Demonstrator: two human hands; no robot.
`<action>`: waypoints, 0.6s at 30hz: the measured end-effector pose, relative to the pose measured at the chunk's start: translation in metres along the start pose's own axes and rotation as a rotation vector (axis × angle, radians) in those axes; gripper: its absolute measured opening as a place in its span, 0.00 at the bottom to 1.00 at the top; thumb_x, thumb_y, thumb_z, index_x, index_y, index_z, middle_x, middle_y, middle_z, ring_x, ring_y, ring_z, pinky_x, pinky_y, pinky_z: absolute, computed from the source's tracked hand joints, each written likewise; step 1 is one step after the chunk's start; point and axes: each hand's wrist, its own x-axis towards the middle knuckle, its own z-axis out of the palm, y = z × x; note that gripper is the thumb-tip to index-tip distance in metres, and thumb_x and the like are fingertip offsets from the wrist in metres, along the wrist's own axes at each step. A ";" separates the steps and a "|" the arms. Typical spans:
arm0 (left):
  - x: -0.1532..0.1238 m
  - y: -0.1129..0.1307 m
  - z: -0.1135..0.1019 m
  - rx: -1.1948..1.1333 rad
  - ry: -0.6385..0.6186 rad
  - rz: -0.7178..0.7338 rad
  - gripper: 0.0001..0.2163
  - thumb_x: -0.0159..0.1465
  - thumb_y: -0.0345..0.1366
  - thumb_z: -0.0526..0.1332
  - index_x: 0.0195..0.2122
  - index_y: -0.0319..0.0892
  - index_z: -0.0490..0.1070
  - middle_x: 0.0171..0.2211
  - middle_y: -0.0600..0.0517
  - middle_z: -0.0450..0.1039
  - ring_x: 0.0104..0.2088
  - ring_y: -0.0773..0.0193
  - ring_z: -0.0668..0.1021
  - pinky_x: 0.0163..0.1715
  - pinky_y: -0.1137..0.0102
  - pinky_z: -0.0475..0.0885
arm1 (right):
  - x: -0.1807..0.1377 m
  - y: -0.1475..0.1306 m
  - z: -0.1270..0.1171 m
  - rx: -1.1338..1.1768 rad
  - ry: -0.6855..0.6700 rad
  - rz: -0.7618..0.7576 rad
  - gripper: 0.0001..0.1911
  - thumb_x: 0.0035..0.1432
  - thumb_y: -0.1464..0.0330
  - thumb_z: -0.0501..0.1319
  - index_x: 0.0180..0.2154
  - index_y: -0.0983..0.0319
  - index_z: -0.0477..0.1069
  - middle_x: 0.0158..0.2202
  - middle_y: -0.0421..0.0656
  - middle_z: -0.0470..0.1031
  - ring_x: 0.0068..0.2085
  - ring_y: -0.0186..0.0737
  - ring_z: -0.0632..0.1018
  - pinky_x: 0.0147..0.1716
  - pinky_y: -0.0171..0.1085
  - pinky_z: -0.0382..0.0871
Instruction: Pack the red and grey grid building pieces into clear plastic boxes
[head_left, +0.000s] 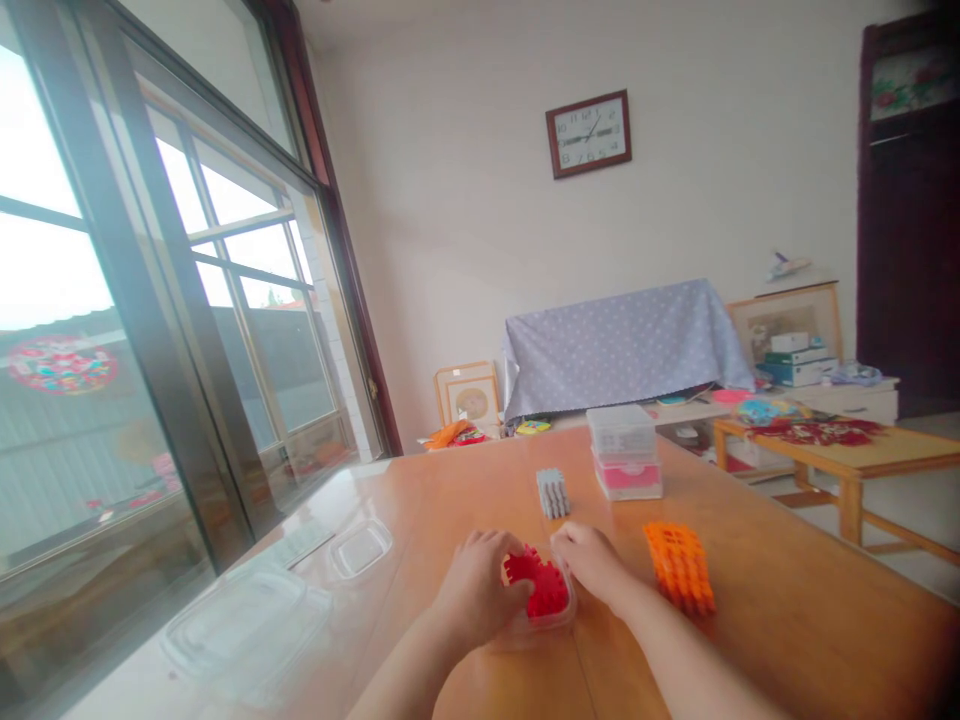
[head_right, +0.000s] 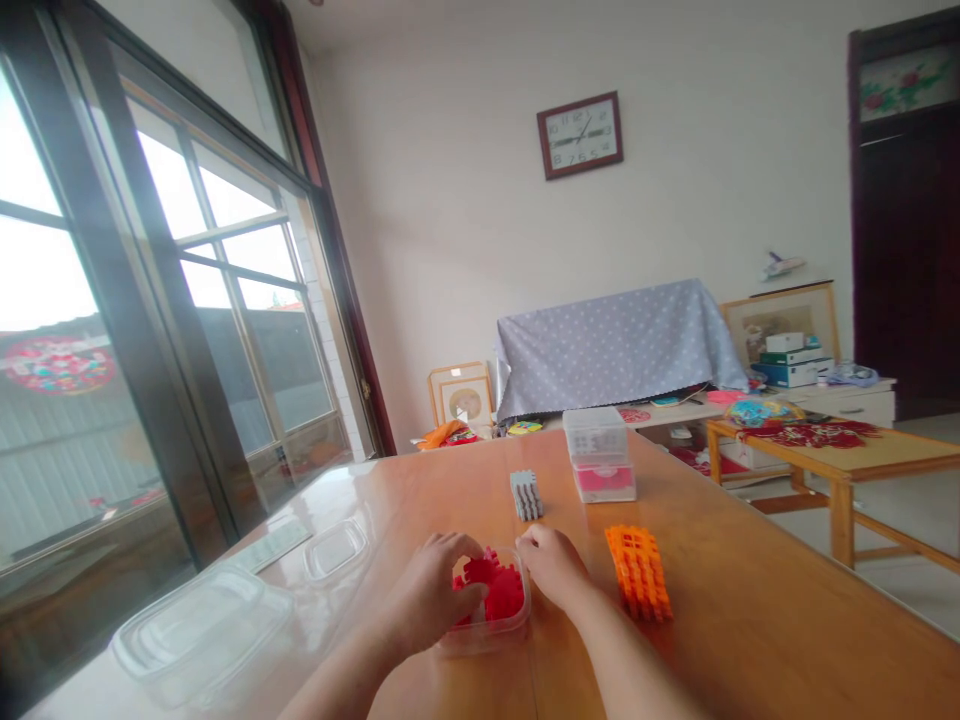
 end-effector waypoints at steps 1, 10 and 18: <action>0.003 0.004 0.004 0.016 -0.020 -0.006 0.13 0.54 0.35 0.64 0.42 0.47 0.74 0.43 0.50 0.77 0.46 0.52 0.74 0.47 0.63 0.67 | -0.001 -0.001 -0.001 0.003 -0.002 -0.002 0.15 0.60 0.62 0.54 0.25 0.60 0.70 0.22 0.38 0.75 0.26 0.35 0.73 0.27 0.32 0.56; 0.010 -0.002 0.016 -0.068 0.009 0.003 0.12 0.60 0.39 0.61 0.45 0.48 0.75 0.47 0.49 0.77 0.50 0.52 0.74 0.52 0.61 0.66 | -0.003 -0.008 -0.003 0.013 -0.002 -0.011 0.15 0.60 0.64 0.53 0.24 0.61 0.70 0.22 0.39 0.75 0.27 0.35 0.73 0.27 0.32 0.57; -0.024 -0.041 0.014 -0.595 0.349 -0.370 0.28 0.69 0.58 0.47 0.53 0.40 0.71 0.56 0.44 0.74 0.58 0.51 0.74 0.57 0.60 0.69 | -0.002 -0.008 -0.001 -0.039 0.042 -0.008 0.14 0.60 0.63 0.54 0.24 0.60 0.68 0.23 0.39 0.74 0.28 0.36 0.72 0.26 0.33 0.54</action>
